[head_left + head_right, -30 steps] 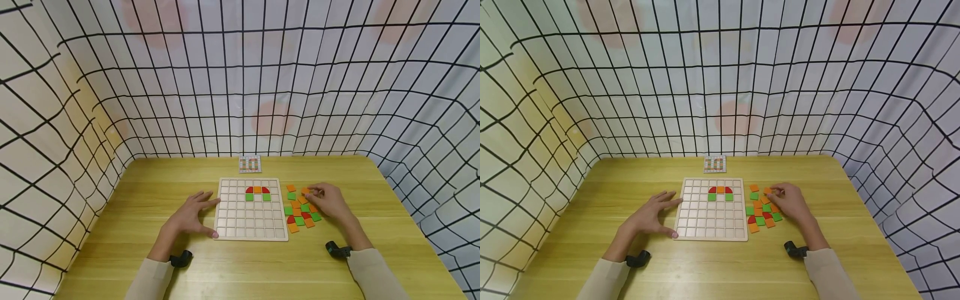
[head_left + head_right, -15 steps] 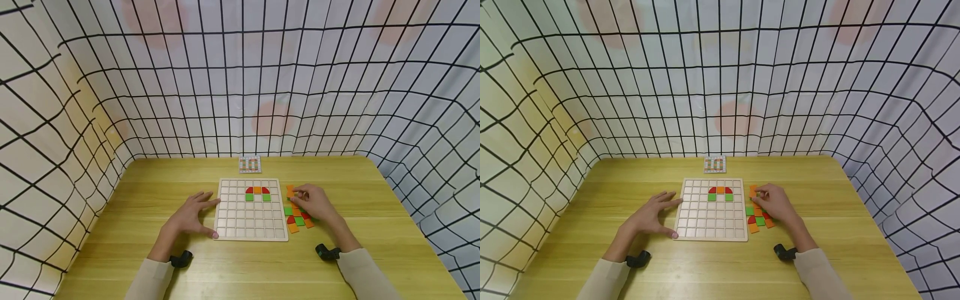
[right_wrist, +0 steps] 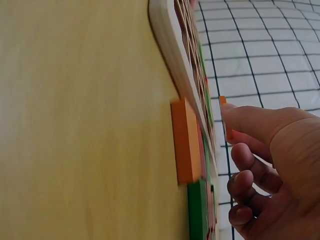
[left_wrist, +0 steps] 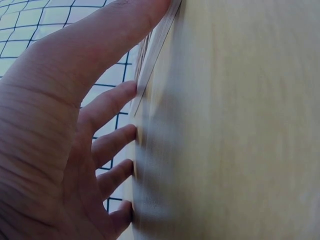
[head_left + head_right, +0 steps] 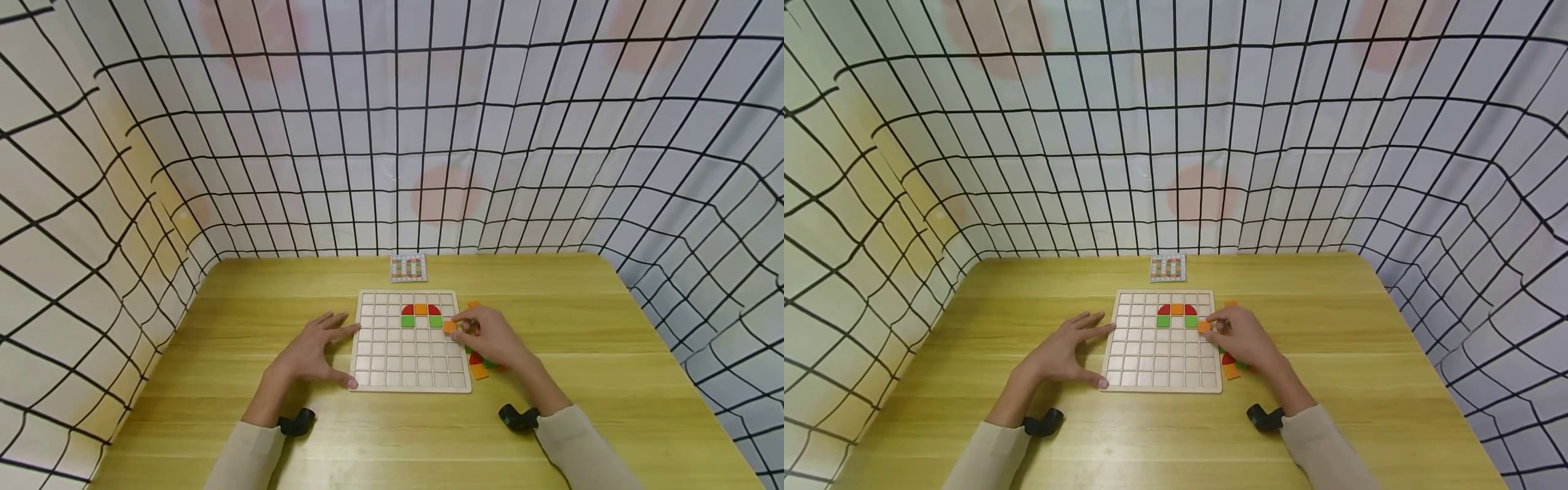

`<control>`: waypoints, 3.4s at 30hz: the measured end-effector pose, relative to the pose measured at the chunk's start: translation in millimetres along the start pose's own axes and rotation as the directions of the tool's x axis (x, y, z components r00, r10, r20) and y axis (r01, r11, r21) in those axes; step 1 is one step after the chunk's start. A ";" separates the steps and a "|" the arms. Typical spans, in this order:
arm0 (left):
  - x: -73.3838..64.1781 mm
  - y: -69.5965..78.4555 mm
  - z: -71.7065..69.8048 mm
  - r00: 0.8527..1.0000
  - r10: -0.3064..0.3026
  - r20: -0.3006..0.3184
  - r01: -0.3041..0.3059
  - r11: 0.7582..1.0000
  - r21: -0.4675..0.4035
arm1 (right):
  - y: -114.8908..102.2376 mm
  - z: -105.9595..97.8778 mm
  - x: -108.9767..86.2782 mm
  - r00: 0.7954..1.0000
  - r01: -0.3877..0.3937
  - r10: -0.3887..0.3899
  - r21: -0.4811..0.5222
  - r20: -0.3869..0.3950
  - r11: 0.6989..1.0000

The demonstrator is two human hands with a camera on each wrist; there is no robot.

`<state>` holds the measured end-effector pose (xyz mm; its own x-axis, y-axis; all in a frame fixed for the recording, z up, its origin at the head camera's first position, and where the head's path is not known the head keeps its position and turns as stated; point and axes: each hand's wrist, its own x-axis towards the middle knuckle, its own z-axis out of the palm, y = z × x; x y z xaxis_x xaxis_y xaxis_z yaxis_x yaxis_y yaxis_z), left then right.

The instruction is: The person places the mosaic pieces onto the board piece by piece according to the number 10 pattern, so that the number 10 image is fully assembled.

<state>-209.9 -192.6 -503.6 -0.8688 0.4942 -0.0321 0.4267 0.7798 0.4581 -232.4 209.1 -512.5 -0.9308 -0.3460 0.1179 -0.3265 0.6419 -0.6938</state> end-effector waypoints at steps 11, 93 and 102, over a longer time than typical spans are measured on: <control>0.9 0.6 -0.8 1.000 0.009 -0.003 -0.009 1.000 0.002 | -9.0 14.1 1.7 0.999 0.014 -0.014 -0.007 0.037 1.000; -0.3 -4.9 2.4 1.000 -0.004 0.002 0.004 1.000 -0.002 | 86.0 -65.2 -32.1 0.997 -0.077 0.075 -0.079 -0.035 0.994; -1.0 -5.0 2.1 1.000 0.007 -0.007 -0.007 1.000 -0.011 | 80.4 -59.6 -33.2 0.991 -0.113 0.109 -0.050 -0.077 0.992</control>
<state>-210.6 -196.2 -507.7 -0.8677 0.4967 -0.0225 0.4298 0.7720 0.4682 -237.5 313.0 -529.9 -0.9707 -0.2205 0.0956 -0.2269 0.7100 -0.6667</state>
